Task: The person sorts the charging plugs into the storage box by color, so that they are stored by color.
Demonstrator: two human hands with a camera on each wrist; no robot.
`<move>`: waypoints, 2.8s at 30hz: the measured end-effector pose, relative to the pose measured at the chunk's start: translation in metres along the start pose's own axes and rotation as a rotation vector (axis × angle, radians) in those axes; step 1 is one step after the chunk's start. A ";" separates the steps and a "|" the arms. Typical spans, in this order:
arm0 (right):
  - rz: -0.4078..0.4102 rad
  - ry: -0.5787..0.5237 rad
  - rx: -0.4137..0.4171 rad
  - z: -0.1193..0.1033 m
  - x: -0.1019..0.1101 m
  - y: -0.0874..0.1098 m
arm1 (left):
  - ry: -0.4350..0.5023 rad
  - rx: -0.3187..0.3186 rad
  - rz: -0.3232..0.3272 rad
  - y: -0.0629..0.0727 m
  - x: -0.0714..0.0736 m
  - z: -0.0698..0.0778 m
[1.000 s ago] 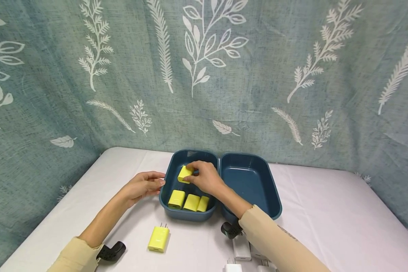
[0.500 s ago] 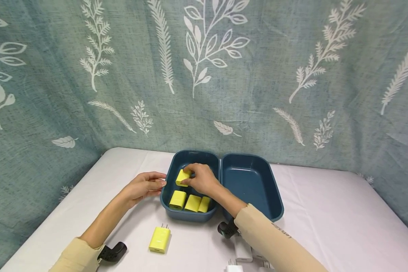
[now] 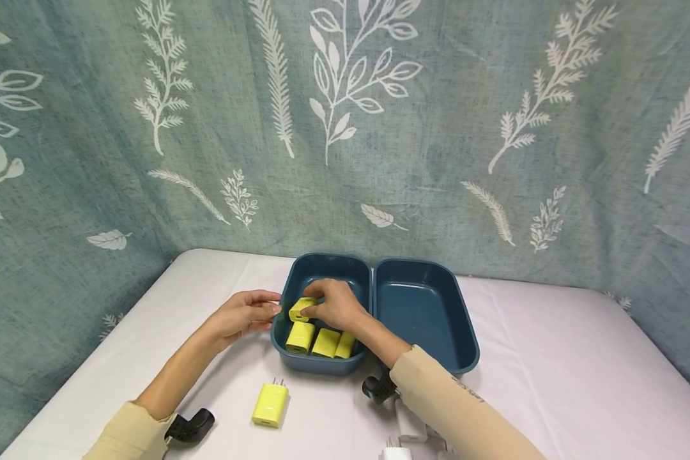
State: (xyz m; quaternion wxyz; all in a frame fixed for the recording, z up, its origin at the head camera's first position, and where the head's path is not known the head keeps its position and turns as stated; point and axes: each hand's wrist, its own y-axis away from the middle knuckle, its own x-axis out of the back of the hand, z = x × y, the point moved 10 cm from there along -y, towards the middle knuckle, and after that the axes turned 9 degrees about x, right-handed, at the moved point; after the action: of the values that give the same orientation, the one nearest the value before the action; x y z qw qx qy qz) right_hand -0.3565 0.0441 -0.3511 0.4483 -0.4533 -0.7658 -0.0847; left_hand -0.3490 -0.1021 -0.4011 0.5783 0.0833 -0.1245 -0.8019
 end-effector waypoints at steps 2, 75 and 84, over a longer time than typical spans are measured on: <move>0.007 -0.020 0.002 0.000 0.000 -0.001 | -0.004 -0.002 -0.002 0.000 0.001 0.001; 0.009 -0.385 0.053 -0.049 -0.002 0.061 | -0.026 -0.005 0.014 0.002 0.002 0.001; 0.017 -0.360 0.172 -0.074 -0.009 0.075 | -0.026 -0.016 0.013 0.002 0.002 0.001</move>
State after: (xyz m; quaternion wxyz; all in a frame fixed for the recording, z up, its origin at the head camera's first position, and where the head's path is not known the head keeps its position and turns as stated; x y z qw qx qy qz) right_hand -0.2520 0.0417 -0.3349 0.3417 -0.4276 -0.8342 0.0671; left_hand -0.3483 -0.1039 -0.3996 0.5825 0.0673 -0.1264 -0.8001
